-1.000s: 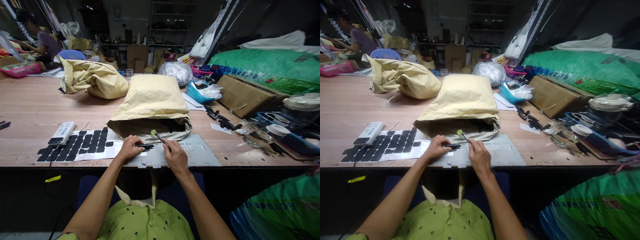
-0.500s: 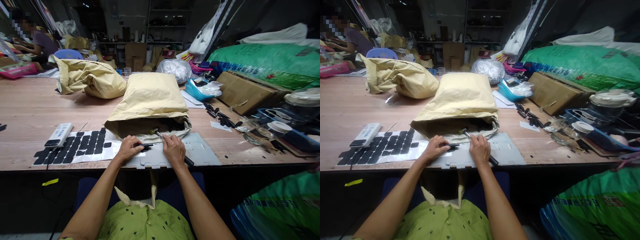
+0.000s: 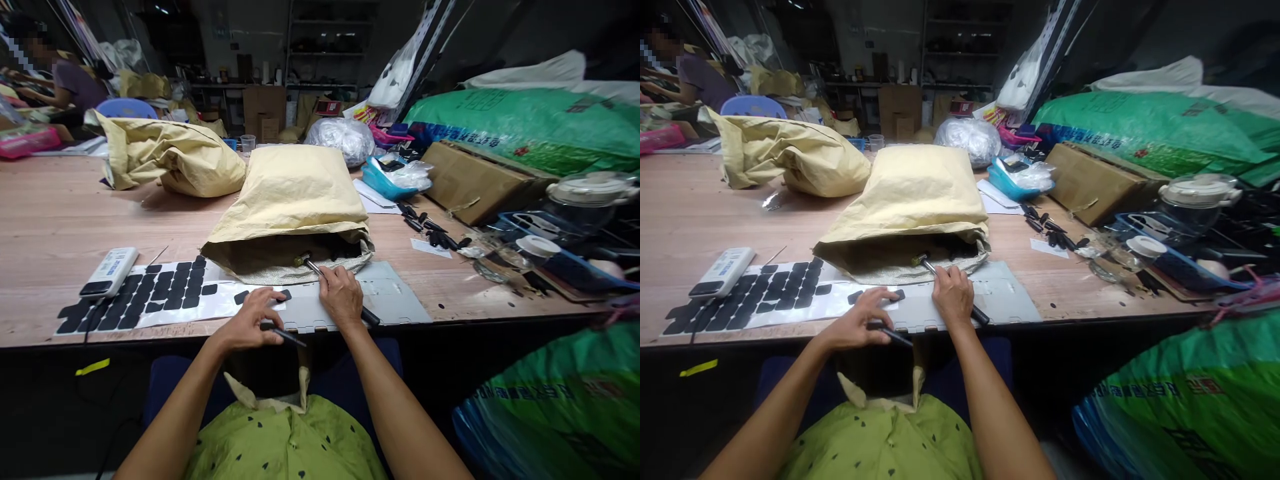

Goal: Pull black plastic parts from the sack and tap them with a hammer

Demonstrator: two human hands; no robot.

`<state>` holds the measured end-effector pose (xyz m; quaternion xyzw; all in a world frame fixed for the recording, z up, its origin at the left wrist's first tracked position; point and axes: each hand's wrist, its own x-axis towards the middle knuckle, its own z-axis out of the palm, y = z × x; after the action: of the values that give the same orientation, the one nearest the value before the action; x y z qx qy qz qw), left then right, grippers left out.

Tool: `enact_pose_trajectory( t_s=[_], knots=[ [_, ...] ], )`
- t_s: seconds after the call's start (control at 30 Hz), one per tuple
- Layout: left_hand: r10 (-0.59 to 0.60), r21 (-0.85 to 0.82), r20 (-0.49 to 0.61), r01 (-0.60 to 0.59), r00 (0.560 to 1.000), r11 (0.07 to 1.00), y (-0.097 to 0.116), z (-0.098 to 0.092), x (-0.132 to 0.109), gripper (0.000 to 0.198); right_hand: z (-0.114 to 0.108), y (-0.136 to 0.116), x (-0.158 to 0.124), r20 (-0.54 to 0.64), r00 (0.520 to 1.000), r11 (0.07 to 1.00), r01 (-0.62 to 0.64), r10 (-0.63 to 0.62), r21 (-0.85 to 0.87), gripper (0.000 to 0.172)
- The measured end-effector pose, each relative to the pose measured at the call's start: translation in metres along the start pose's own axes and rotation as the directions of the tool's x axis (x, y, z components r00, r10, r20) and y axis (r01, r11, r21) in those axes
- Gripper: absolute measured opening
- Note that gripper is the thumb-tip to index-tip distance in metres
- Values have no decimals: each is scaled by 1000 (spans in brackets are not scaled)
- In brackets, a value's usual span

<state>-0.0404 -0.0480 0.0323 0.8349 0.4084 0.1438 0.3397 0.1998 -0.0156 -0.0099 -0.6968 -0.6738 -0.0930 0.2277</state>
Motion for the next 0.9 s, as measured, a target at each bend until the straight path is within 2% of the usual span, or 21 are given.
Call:
enact_pose_trajectory(
  t_s=[0.07, 0.17, 0.23, 0.3, 0.4, 0.47, 0.53, 0.63, 0.73, 0.8, 0.9],
  knots=[
    [-13, 69, 65, 8, 998, 998, 7, 9, -14, 15, 0, 0, 0, 2, 1000, 1000, -5, 5, -3, 25],
    [-23, 171, 73, 10, 997, 985, 14, 20, -29, 19, -1, -1, 0, 9, 1000, 1000, -13, 13, -5, 24],
    [-4, 173, 64, -7, 998, 985, 20, 23, -31, 24, -2, -2, 0, 17, 1000, 1000, -13, 13, -9, 24],
    [39, 124, 27, -42, 999, 991, 27, 19, -22, 25, -2, -3, 0, 25, 1000, 1000, -7, 7, -15, 25],
    [80, 32, -155, -76, 985, 997, 42, 8, 18, 19, -4, -4, 0, 30, 1000, 1000, 4, -3, -24, 26],
    [16, -24, -320, -25, 947, 999, 52, 3, 59, 17, -4, -5, 0, 31, 1000, 1000, 2, -1, -31, 26],
    [-88, -59, -394, 70, 915, 996, 60, 1, 107, 18, -5, -5, 1, 43, 999, 999, -4, 6, -41, 25],
    [-279, 2, -340, 297, 898, 955, 67, 6, 172, 21, -6, -5, 2, 78, 997, 999, -6, 10, -53, 24],
    [-411, 117, -262, 452, 873, 885, 69, 17, 214, 27, -7, -5, 3, 104, 994, 998, -15, 21, -59, 25],
    [-438, 173, -231, 480, 869, 860, 69, 23, 227, 28, -8, -5, 3, 103, 994, 998, -21, 26, -58, 25],
    [-450, 207, -209, 489, 868, 848, 67, 24, 227, 25, -8, -5, 4, 88, 996, 999, -17, 21, -45, 26]
  ],
)
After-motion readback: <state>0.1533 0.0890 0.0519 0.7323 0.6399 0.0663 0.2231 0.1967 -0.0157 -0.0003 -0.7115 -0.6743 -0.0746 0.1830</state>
